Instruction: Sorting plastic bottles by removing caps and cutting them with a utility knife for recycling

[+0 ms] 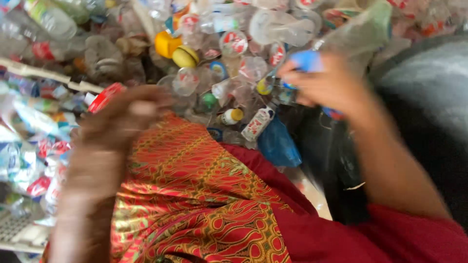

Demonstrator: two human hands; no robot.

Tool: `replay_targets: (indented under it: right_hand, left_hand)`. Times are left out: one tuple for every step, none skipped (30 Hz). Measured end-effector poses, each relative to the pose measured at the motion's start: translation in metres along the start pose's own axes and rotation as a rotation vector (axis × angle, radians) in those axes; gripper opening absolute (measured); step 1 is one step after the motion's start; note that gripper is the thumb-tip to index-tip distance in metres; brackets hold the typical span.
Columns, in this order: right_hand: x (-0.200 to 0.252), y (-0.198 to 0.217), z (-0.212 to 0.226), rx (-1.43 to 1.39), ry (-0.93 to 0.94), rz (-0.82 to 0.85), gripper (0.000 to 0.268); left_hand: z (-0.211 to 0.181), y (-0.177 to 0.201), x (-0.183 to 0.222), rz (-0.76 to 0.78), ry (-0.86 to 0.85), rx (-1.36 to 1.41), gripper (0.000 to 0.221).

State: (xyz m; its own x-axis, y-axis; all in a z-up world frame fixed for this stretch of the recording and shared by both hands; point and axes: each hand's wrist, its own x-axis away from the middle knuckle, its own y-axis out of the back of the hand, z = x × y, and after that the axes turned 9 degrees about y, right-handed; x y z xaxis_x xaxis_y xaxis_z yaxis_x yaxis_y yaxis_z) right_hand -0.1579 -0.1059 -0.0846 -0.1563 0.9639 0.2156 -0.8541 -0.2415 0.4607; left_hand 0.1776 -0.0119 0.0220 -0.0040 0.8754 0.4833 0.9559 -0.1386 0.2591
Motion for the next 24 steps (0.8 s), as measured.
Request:
replay_targets:
  right_hand:
    - [-0.027, -0.033, -0.011, 0.406, 0.035, 0.147, 0.021]
    - [-0.057, -0.066, -0.020, 0.813, 0.080, 0.283, 0.043]
    - [-0.063, -0.090, -0.039, 0.829, 0.102, 0.289, 0.043]
    - [-0.068, -0.116, -0.059, 0.829, 0.142, 0.357, 0.034]
    - [-0.073, -0.143, -0.080, 0.830, 0.180, 0.426, 0.044]
    - [-0.072, -0.158, -0.138, 0.841, 0.203, 0.439, 0.044]
    - [-0.071, -0.171, -0.193, 0.934, 0.255, 0.461, 0.028]
    - [-0.069, -0.183, -0.242, 1.024, 0.301, 0.486, 0.018]
    - [-0.066, -0.182, -0.248, 1.032, 0.317, 0.501, 0.018]
    - [-0.058, -0.182, -0.257, 1.022, 0.254, 0.517, 0.025]
    - [-0.050, -0.180, -0.265, 1.013, 0.191, 0.531, 0.043]
    - [-0.057, -0.174, -0.275, 1.020, 0.209, 0.540, 0.043]
    - [-0.064, -0.166, -0.284, 1.052, 0.280, 0.580, 0.040]
    - [-0.070, -0.159, -0.293, 1.082, 0.353, 0.626, 0.040]
    - [-0.087, -0.154, -0.259, 1.087, 0.373, 0.640, 0.040]
    - [-0.101, -0.144, -0.226, 1.186, 0.293, 0.688, 0.040]
    - [-0.114, -0.133, -0.191, 1.284, 0.210, 0.733, 0.041]
    - [-0.131, -0.124, -0.164, 1.298, 0.235, 0.720, 0.041]
    - [-0.146, -0.115, -0.136, 1.258, 0.256, 0.705, 0.039]
    - [-0.158, -0.109, -0.108, 1.214, 0.279, 0.702, 0.038]
    - [-0.154, -0.104, -0.063, 1.226, 0.307, 0.701, 0.038]
    - [-0.151, -0.102, -0.016, 1.108, 0.361, 0.582, 0.053]
    - [-0.146, -0.100, 0.031, 0.985, 0.413, 0.468, 0.068]
    - [-0.128, -0.112, 0.074, 0.988, 0.454, 0.474, 0.068]
  left_hand:
    - [0.013, 0.021, 0.009, -0.139, 0.058, 0.252, 0.038]
    - [0.024, 0.042, 0.017, -0.282, 0.103, 0.506, 0.032]
    - [0.037, 0.057, 0.024, -0.300, 0.095, 0.526, 0.032]
    - [0.054, 0.071, 0.032, -0.301, 0.099, 0.563, 0.036]
    - [0.072, 0.085, 0.041, -0.302, 0.102, 0.601, 0.039]
    - [0.089, 0.093, 0.050, -0.324, 0.098, 0.617, 0.039]
    - [0.106, 0.100, 0.058, -0.325, 0.104, 0.692, 0.040]
    - [0.123, 0.107, 0.066, -0.321, 0.115, 0.766, 0.040]
    - [0.139, 0.113, 0.070, -0.340, 0.118, 0.780, 0.040]
    - [0.156, 0.118, 0.077, -0.380, 0.123, 0.760, 0.039]
    - [0.172, 0.121, 0.083, -0.420, 0.130, 0.740, 0.037]
    - [0.186, 0.124, 0.087, -0.438, 0.127, 0.750, 0.037]
    - [0.199, 0.126, 0.091, -0.441, 0.141, 0.767, 0.037]
    - [0.212, 0.126, 0.098, -0.448, 0.158, 0.785, 0.038]
    - [0.211, 0.126, 0.103, -0.469, 0.159, 0.796, 0.038]
    - [0.209, 0.126, 0.102, -0.485, 0.167, 0.801, 0.037]
    - [0.205, 0.126, 0.103, -0.500, 0.175, 0.805, 0.035]
    - [0.201, 0.122, 0.098, -0.515, 0.152, 0.817, 0.035]
    - [0.195, 0.118, 0.094, -0.558, 0.177, 0.865, 0.032]
    - [0.191, 0.113, 0.093, -0.607, 0.210, 0.914, 0.030]
    - [0.173, 0.105, 0.093, -0.627, 0.194, 0.928, 0.030]
    - [0.154, 0.099, 0.092, -0.605, 0.223, 0.892, 0.034]
    - [0.135, 0.093, 0.092, -0.582, 0.252, 0.857, 0.040]
    - [0.148, 0.089, 0.085, -0.616, 0.235, 0.870, 0.040]
